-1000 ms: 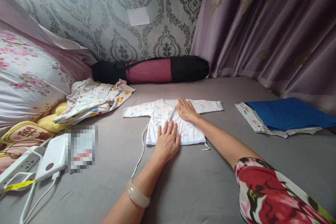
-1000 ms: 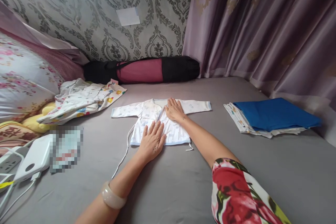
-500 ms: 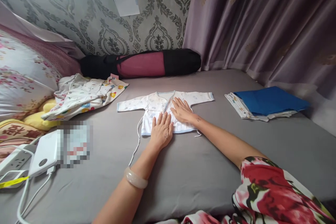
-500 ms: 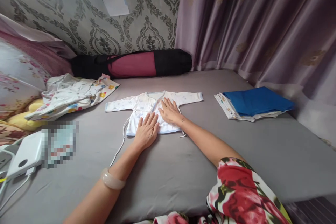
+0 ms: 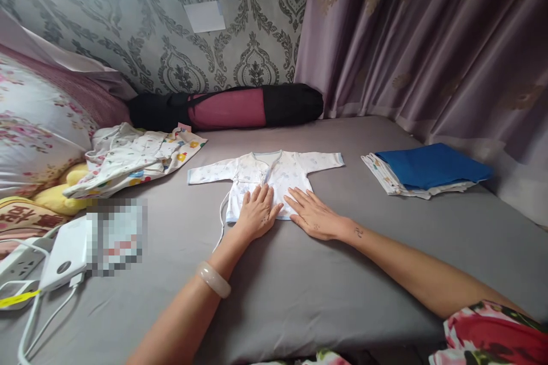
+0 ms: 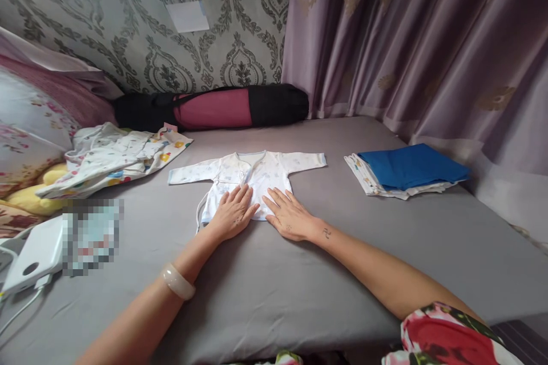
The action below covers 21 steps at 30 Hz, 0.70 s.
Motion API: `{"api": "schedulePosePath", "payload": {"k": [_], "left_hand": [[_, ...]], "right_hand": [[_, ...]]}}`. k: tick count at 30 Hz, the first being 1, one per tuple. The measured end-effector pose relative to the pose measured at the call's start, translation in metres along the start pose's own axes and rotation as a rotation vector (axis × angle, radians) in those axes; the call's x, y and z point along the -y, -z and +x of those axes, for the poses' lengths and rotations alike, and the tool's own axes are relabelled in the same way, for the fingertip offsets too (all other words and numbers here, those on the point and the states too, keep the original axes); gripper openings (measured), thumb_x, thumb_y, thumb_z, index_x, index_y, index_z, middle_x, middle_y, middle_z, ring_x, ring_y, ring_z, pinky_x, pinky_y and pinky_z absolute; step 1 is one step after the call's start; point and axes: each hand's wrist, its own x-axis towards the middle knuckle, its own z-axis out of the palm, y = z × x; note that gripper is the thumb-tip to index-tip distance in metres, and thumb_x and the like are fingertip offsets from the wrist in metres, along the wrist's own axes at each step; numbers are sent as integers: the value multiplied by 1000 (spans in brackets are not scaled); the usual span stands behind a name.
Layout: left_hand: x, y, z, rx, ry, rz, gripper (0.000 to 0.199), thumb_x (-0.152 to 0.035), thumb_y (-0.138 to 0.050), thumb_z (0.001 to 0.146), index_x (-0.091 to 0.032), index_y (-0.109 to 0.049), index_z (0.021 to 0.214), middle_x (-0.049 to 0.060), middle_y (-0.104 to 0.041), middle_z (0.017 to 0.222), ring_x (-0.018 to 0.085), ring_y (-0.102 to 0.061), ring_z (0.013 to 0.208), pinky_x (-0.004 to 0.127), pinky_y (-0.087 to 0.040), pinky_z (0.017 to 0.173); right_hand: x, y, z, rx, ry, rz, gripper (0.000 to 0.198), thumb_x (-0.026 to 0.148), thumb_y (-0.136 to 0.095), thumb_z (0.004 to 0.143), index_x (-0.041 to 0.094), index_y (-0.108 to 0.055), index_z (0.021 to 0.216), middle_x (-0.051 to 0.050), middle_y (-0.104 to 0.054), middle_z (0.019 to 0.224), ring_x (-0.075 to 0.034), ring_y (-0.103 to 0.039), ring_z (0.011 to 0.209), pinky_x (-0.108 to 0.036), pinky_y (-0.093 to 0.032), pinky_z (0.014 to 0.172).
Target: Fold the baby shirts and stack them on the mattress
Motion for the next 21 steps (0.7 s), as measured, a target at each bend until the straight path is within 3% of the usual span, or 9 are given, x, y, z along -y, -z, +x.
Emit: {"api": "schedulePosePath", "payload": {"k": [3,5,7,9,12,17,21], "left_hand": [[21,9,13,-78,-60,-134,46,-44,-29,100,-20,-57,126,10,-57,136,25,-52,127,43,-42,106],[42,14,30,-159,-22,-183,41,-35,-28,100,-18,-59,122,10,-63,126,22,-59,115,36,-46,101],[65,18,50,-204,41,-121,38,-26,-33,97,-15,-57,124,13,-59,132,24,-56,121,37,-44,104],[85,19,71,-170,79,-34,41,-21,-36,94,-13,-52,131,15,-50,143,27,-46,132,41,-37,110],[104,12,96,-71,113,38,49,-32,-33,97,-14,-42,142,14,-36,154,29,-27,145,48,-25,117],[110,-7,112,38,169,53,63,-49,-15,99,-15,-29,151,13,-24,160,31,-15,148,53,-18,117],[112,-7,113,78,181,63,65,-51,-14,98,-16,-25,152,13,-21,161,32,-14,148,52,-18,116]], "right_hand": [[2,9,2,30,-14,22,58,45,-24,102,15,-35,150,-14,-24,159,-27,-18,147,-48,-17,119],[5,10,6,14,-43,44,57,43,-22,102,15,-38,148,-15,-29,156,-27,-23,145,-47,-20,118],[9,6,8,-14,-82,62,58,45,-22,102,16,-34,151,-15,-26,158,-27,-20,146,-48,-19,118],[12,-1,9,-28,-100,60,60,48,-22,102,19,-26,154,-13,-15,161,-28,-10,148,-51,-13,119],[14,-9,7,-12,-83,44,57,48,-21,102,26,-25,154,-9,-9,162,-28,-1,149,-54,-6,119],[16,-7,6,0,-84,42,55,46,-26,102,28,-27,154,-9,-11,162,-28,-1,149,-53,-5,119],[17,-1,6,9,-92,73,55,45,-30,101,27,-29,153,-10,-11,162,-28,-3,149,-54,-4,119]]}}
